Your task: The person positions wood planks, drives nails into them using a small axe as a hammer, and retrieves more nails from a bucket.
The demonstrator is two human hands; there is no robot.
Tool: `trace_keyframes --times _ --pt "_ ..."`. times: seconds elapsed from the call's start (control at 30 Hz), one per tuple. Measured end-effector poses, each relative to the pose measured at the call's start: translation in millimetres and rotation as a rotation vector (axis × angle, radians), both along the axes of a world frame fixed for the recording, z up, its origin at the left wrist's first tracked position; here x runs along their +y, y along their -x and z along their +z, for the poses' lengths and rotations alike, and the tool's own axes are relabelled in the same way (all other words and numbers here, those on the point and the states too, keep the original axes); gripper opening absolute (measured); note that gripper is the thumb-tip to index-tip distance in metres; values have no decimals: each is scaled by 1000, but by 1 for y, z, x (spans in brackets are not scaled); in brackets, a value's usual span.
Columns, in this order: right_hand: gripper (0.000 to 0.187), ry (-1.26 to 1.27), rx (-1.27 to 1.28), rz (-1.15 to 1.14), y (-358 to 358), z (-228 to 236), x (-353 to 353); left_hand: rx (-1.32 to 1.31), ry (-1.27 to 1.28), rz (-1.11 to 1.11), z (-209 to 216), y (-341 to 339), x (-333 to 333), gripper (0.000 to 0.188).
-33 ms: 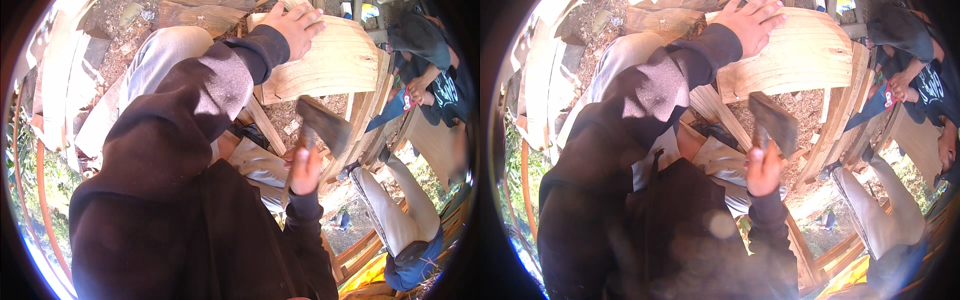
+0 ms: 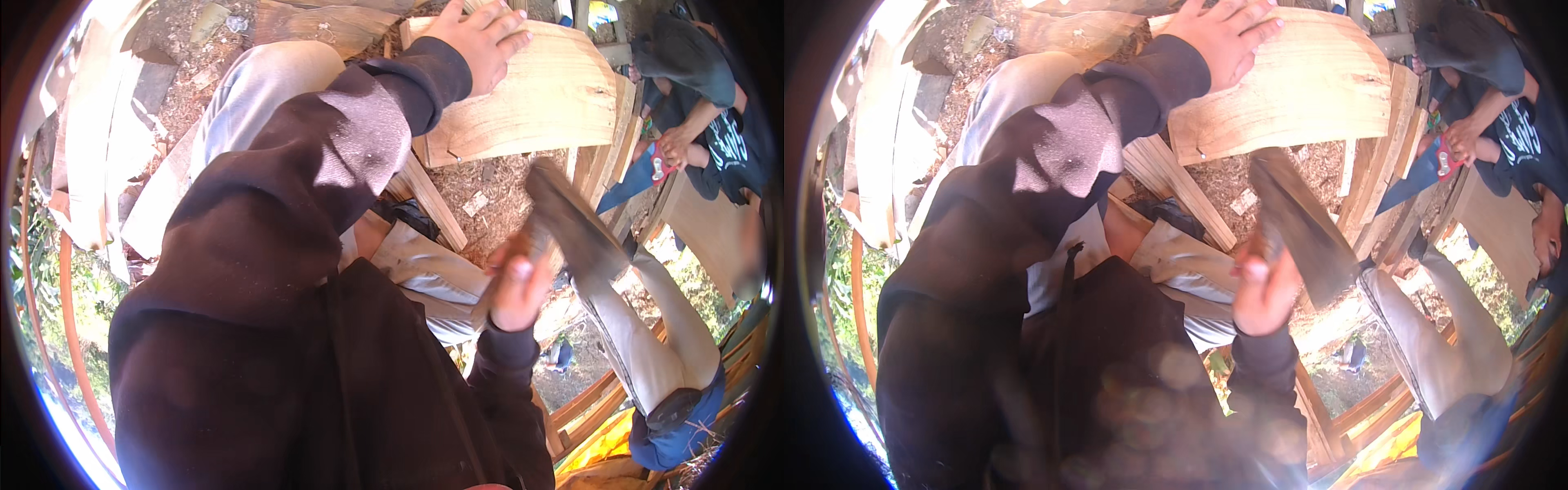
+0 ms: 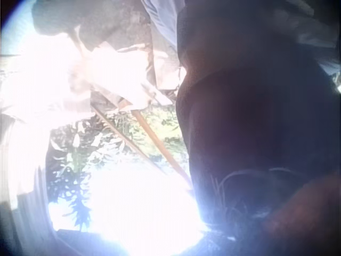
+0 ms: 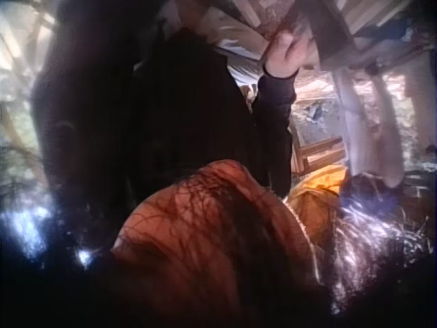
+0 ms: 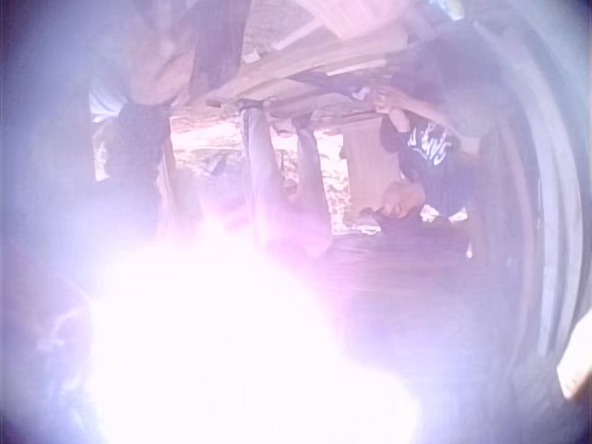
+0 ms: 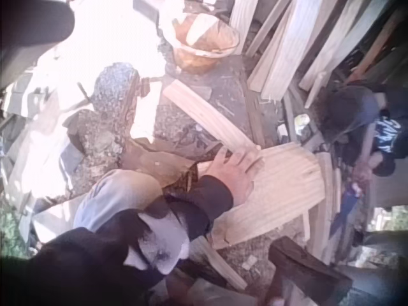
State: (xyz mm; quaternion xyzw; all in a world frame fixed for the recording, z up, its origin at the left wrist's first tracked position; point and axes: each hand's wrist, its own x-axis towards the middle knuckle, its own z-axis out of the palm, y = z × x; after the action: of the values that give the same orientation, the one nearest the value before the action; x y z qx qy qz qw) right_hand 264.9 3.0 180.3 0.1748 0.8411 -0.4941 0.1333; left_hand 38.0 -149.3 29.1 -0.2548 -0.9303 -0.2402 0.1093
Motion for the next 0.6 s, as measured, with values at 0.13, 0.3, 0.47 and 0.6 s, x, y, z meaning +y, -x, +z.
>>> trace_keyframes --times 0.13,0.3,0.47,0.6 --pt "61 553 731 223 31 45 -23 -7 -42 -4 -2 -7 6 50" --pt "44 -277 -256 64 -40 -91 12 37 -4 -11 6 -5 14 51" --pt "62 185 462 -31 24 40 -34 -24 -32 39 1 -6 -3 51" --pt "58 514 653 62 2 -12 -40 -24 -29 -43 4 1 10 51"
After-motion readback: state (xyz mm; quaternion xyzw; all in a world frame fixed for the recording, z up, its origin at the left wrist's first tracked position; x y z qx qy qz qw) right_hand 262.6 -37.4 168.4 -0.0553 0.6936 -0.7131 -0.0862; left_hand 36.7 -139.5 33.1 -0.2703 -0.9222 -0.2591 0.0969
